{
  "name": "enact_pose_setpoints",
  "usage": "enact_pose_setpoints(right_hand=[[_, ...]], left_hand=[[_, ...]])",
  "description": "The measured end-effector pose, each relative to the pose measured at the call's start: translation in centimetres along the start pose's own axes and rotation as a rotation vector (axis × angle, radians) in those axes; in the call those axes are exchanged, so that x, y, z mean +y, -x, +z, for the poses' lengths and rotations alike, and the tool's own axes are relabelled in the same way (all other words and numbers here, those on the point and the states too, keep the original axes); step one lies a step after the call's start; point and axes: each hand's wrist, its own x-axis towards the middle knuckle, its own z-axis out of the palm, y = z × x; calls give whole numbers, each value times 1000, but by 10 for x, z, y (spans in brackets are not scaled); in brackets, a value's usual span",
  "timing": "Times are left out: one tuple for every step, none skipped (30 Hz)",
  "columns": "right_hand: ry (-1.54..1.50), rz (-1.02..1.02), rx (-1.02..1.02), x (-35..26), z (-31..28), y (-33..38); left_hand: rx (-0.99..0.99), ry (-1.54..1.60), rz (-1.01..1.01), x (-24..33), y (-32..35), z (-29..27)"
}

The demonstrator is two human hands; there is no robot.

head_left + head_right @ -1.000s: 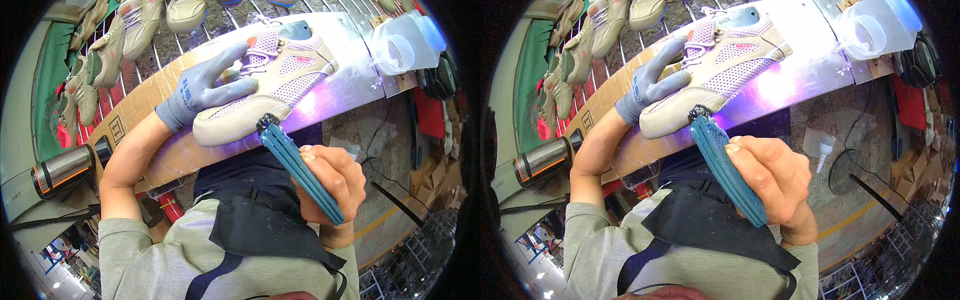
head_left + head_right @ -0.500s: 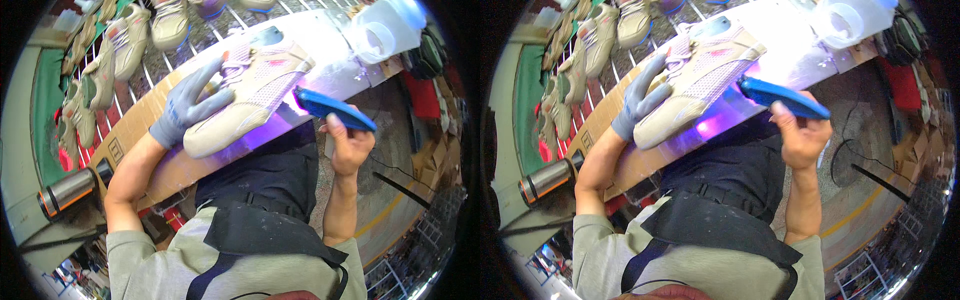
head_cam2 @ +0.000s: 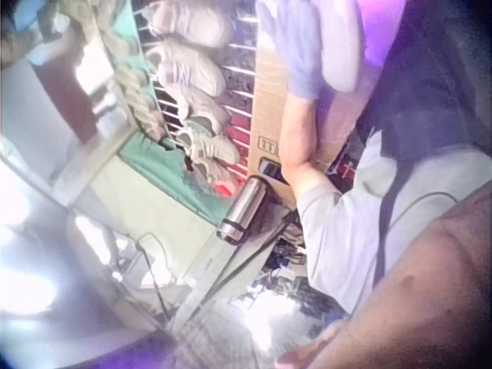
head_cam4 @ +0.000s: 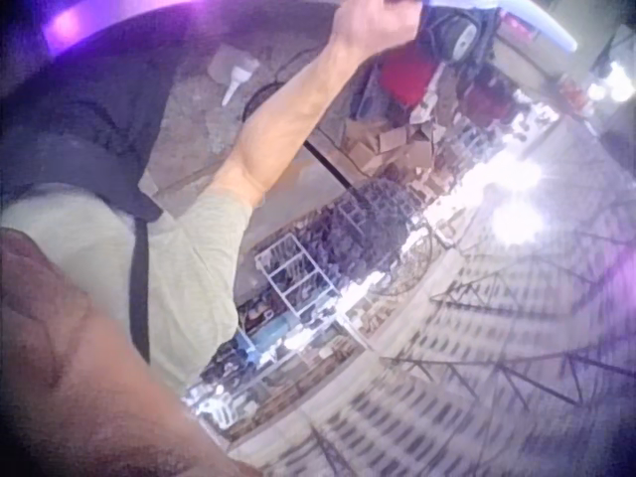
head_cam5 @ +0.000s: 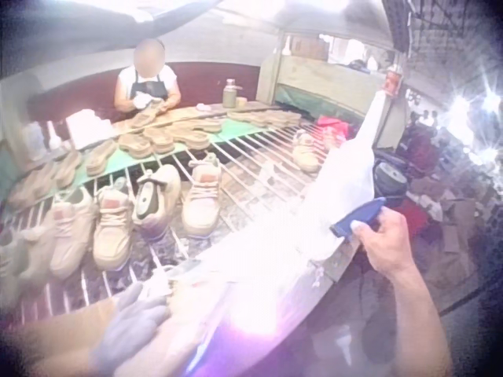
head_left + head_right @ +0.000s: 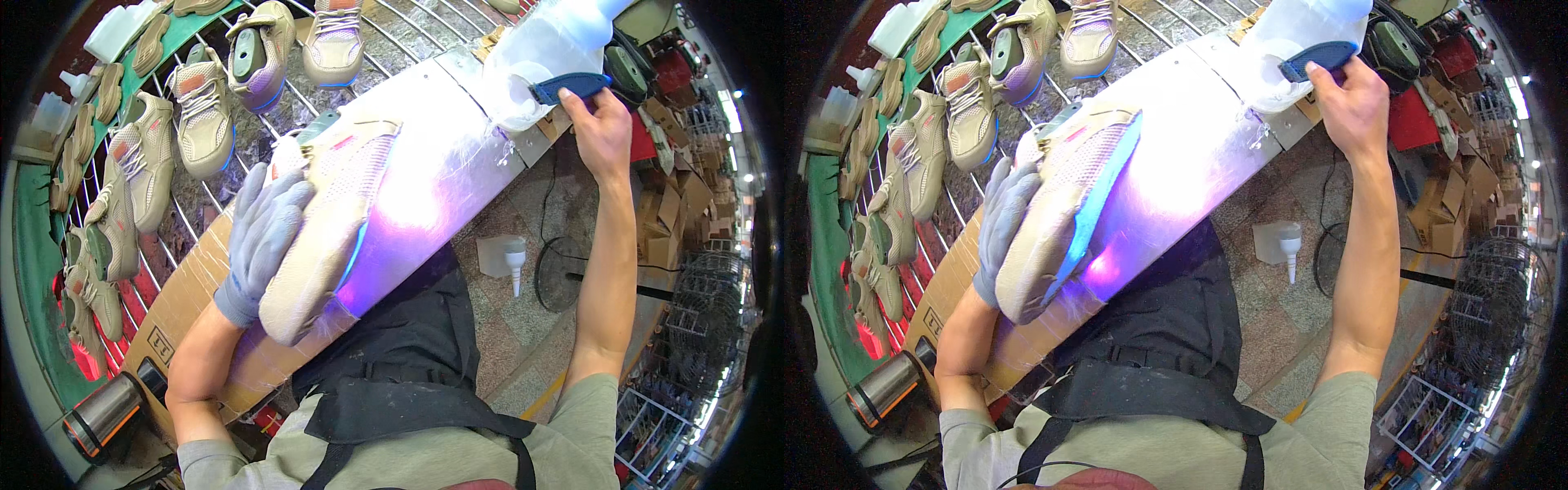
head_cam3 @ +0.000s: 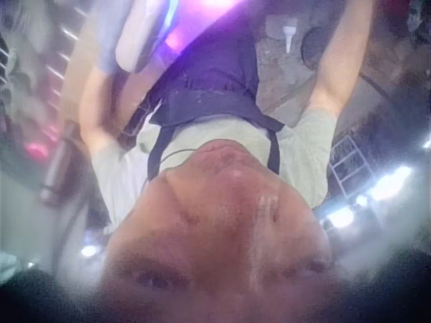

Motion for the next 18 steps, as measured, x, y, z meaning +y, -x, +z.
enact_pose_setpoints(right_hand=[[92,-13,-41,-6,6,-4],[150,-62,-77,-7,10,-8],[195,-61,-150,-1,16,-14],[233,-63,-225,3,22,-18],[189,-60,-211,5,24,-17],[145,-57,-198,4,24,-15],[116,22,-190,5,18,-16],[-23,84,-196,17,16,-18],[-179,163,-164,21,15,-15],[-338,244,-124,22,15,-12],[-377,312,-101,34,14,-12],[-482,374,-74,42,13,-8],[-590,430,-48,47,14,-5],[-697,485,-24,52,15,-1],[-850,497,-89,58,17,5],[-961,556,-201,67,20,12],[-1015,536,-187,63,20,17],[-1067,518,-172,58,17,27]], left_hand=[[0,0,0,-2,4,-5],[2,3,-1,-4,6,-8],[7,9,-1,-5,7,-11],[3,27,-29,-3,7,-14],[-1,47,-54,-2,6,-18],[-4,77,-80,0,5,-19],[-3,105,-34,-2,5,-19],[-5,132,6,-4,7,-20],[11,126,-10,1,9,-18],[25,118,-19,5,7,-16],[18,108,-52,9,4,-17],[11,98,-85,12,1,-18],[19,90,-95,16,-4,-19],[25,84,-107,21,-7,-21],[43,87,-95,25,-14,-19],[36,77,-87,27,-20,-19],[34,58,-79,29,-26,-20],[26,44,-73,33,-31,-21]])
